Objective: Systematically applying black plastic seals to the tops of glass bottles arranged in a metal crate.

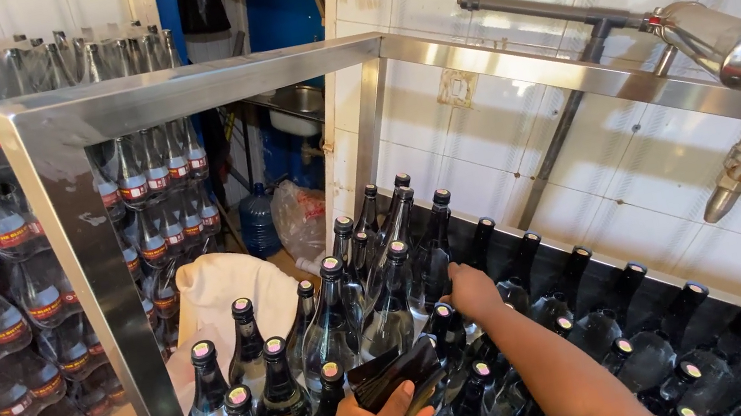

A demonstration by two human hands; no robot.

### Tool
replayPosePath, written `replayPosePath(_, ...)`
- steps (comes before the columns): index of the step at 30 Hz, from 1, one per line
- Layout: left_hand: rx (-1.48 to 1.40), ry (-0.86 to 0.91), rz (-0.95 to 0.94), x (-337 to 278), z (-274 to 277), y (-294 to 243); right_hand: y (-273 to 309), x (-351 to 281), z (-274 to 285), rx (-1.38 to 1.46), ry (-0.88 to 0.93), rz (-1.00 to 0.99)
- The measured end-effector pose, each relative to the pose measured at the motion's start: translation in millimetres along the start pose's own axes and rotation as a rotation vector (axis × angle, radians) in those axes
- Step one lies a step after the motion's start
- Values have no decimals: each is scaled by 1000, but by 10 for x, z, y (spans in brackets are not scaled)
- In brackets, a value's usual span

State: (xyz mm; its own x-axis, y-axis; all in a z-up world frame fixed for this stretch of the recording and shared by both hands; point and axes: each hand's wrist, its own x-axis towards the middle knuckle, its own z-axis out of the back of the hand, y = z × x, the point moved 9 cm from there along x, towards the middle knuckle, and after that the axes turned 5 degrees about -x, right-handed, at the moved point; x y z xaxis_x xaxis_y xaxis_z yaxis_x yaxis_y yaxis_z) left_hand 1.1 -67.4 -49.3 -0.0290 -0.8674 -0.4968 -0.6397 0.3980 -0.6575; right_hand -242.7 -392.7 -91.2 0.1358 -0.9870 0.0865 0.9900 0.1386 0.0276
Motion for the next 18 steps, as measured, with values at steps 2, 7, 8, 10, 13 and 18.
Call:
replayPosePath(2,-7,1,3,32,13,17,-102,70,-89,124,42,-17)
replayPosePath(7,31,-23,8,103,69,87,-238,-91,-49,295,171,-120)
replayPosePath(8,-8,-15,14,86,53,75,-249,-108,-61,284,133,-137)
replayPosePath(10,-48,-11,19,87,52,81,-243,-99,-119,273,98,-150)
replayPosePath(13,-41,-12,-25,182,103,129,-212,-6,-177,232,72,-111)
replayPosePath(18,-109,-2,-100,187,82,20,31,-383,846,15,114,-146)
